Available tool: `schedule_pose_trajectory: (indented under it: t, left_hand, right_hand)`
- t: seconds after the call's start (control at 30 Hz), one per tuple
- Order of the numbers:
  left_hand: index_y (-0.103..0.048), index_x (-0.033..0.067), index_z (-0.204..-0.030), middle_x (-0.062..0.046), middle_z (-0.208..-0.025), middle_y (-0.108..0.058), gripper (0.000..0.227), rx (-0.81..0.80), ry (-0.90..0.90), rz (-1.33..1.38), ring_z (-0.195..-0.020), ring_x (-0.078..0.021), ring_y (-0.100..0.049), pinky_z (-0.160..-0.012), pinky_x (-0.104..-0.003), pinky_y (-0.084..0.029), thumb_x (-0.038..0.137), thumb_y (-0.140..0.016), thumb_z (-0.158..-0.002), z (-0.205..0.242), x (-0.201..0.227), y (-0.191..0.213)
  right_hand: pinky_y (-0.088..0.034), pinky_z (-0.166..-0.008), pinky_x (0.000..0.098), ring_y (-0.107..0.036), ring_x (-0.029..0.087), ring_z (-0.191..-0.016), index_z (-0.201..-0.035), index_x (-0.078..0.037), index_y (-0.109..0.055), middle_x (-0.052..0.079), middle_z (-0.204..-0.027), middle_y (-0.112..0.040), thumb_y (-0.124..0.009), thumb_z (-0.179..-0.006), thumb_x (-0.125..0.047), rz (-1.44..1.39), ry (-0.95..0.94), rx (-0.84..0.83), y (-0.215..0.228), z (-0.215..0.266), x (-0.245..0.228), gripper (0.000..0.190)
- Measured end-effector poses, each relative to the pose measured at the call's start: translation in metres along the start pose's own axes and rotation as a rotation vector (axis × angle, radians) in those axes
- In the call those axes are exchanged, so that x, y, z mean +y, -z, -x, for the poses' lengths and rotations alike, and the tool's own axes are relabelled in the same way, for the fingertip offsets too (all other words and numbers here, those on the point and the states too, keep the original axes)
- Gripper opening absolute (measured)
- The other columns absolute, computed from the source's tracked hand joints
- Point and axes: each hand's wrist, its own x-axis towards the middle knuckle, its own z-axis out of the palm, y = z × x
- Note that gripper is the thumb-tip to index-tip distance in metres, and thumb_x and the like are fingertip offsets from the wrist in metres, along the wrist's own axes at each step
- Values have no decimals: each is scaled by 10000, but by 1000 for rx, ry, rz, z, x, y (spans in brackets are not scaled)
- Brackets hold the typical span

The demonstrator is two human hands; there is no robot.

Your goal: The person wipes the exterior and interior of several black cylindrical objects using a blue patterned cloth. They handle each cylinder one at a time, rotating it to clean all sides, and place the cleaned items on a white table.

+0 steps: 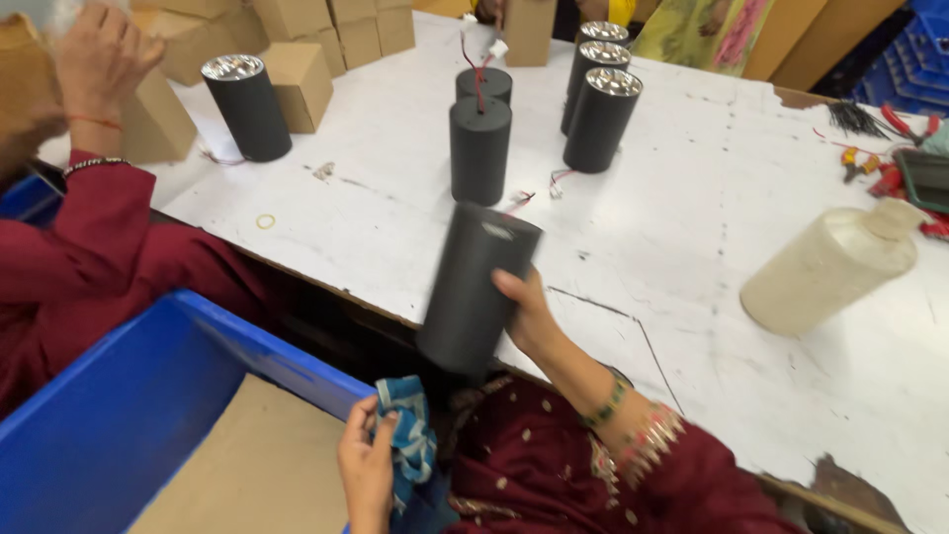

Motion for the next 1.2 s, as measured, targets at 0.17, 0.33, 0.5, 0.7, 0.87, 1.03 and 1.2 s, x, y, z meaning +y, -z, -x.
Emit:
schedule_pose_trajectory:
  t: [0.17, 0.33, 0.5, 0.7, 0.87, 1.03, 1.2]
  left_hand:
    - [-658, -16, -1189, -72, -1064, -727, 268, -42, 4, 100, -965, -120, -656, -860, -252, -513, -12, -616, -924, 13, 23, -4]
    - [-696, -23, -1167, -79, -1016, -717, 229, -69, 152, 338, -871, -146, -656, -792, -290, -538, -3, -610, -956, 30, 46, -15]
    - [-717, -24, -1139, -59, -1033, -739, 253, -257, 147, 224, -901, -134, -679, -830, -282, -548, -28, -602, -914, 85, 82, -78]
    - [-700, 21, -1233, -109, -1372, -647, 370, -701, -466, -393, -1220, -325, -587, -1061, -417, -438, 98, -623, -879, 122, 125, -150]
    - [-630, 38, -1293, -90, -1551, -512, 354, -787, -504, -563, -1379, -352, -486, -1117, -468, -365, 172, -617, -965, 140, 129, -153]
    - [-622, 79, -1407, -100, -1548, -513, 478, -679, -529, -676, -1425, -380, -476, -1122, -514, -337, 80, -593, -930, 171, 127, -132]
    - [-662, 149, -1382, -61, -1329, -595, 467, -598, -580, -633, -1285, -300, -541, -1053, -444, -382, 69, -642, -923, 206, 123, -144]
  right_hand:
    - [-524, -1080, 457, -616, 330, -1267, -1493, 35, -403, 210, -1378, -595, -926, -669, -433, 198, -41, -198, 25, 126, -73, 1082]
    - [-459, -1139, 404, -591, 285, -1308, -1491, 40, -439, 170, -1398, -602, -939, -607, -465, 684, -60, -247, 56, 209, -112, 1134]
    - [-420, -1149, 398, -554, 269, -1345, -1529, 18, -367, 157, -1447, -550, -937, -595, -446, 799, -105, -221, 67, 248, -123, 1188]
    - [-458, -1115, 398, -600, 277, -1296, -1494, 24, -389, 168, -1398, -589, -952, -552, -423, 921, -134, -229, 68, 258, -112, 1185]
    - [-503, -1066, 374, -638, 253, -1239, -1458, 22, -420, 155, -1352, -617, -951, -515, -410, 950, -87, -174, 84, 266, -104, 1165]
    - [-503, -1076, 382, -642, 259, -1239, -1457, 28, -421, 165, -1352, -625, -946, -539, -413, 849, -95, -139, 86, 262, -102, 1146]
    - [-536, -1049, 374, -678, 251, -1215, -1449, 7, -443, 148, -1332, -646, -921, -551, -444, 885, -144, -209, 79, 259, -101, 1113]
